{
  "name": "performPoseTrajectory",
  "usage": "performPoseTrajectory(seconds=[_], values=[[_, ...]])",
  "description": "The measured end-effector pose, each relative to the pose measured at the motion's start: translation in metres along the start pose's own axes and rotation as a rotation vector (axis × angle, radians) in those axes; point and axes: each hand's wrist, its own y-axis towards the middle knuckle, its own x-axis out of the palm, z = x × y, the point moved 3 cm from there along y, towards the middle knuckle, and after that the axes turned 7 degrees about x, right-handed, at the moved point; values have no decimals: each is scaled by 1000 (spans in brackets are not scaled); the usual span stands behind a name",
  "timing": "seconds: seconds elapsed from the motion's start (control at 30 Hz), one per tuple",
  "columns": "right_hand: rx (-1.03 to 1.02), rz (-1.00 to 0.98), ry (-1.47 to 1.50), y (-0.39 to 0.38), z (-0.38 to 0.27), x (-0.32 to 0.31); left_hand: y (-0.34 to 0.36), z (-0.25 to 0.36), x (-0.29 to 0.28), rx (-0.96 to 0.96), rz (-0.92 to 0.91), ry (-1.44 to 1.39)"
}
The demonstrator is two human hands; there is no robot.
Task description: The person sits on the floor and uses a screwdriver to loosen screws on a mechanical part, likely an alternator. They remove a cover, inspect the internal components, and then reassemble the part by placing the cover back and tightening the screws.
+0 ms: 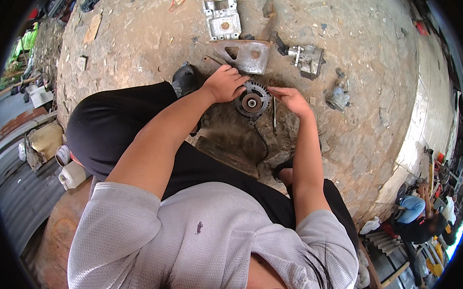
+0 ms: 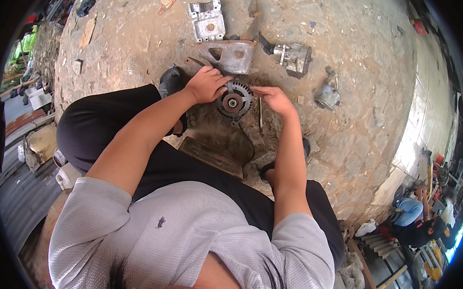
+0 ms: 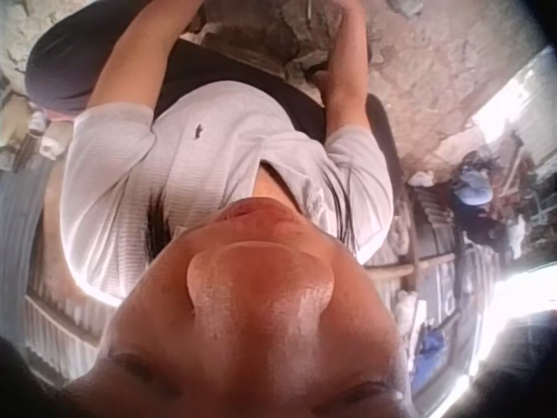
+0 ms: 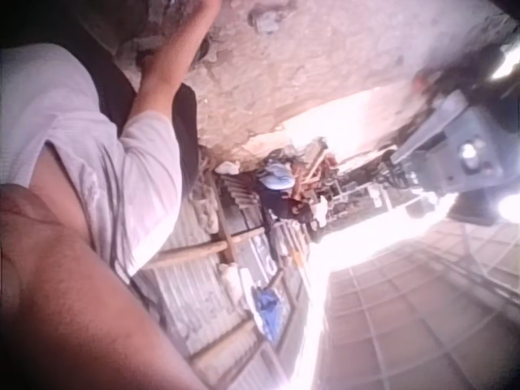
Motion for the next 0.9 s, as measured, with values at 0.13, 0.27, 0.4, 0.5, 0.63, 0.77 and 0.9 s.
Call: performPoseTrajectory(seconds=[0.13, 0.27, 0.4, 0.5, 0.63, 0.77, 0.9], values=[[-2, 42, -5, -3, -3, 4, 1, -1, -2, 4, 15, -2], [-115, 234, -141, 25, -22, 40, 1, -1, 0, 19, 31, -9], [-26, 136, -76, 15, -28, 26, 0, -1, 0, 3, 5, 20], [81, 25, 45, 3, 4, -1, 1, -1, 0, 7, 9, -8], [-1, 82, 28, 7, -2, 11, 0, -1, 0, 9, 17, 0], [-86, 205, -83, 29, -19, 39, 1, -1, 0, 14, 7, 0], [1, 84, 76, 18, -1, 14, 1, -1, 0, 14, 15, 6]])
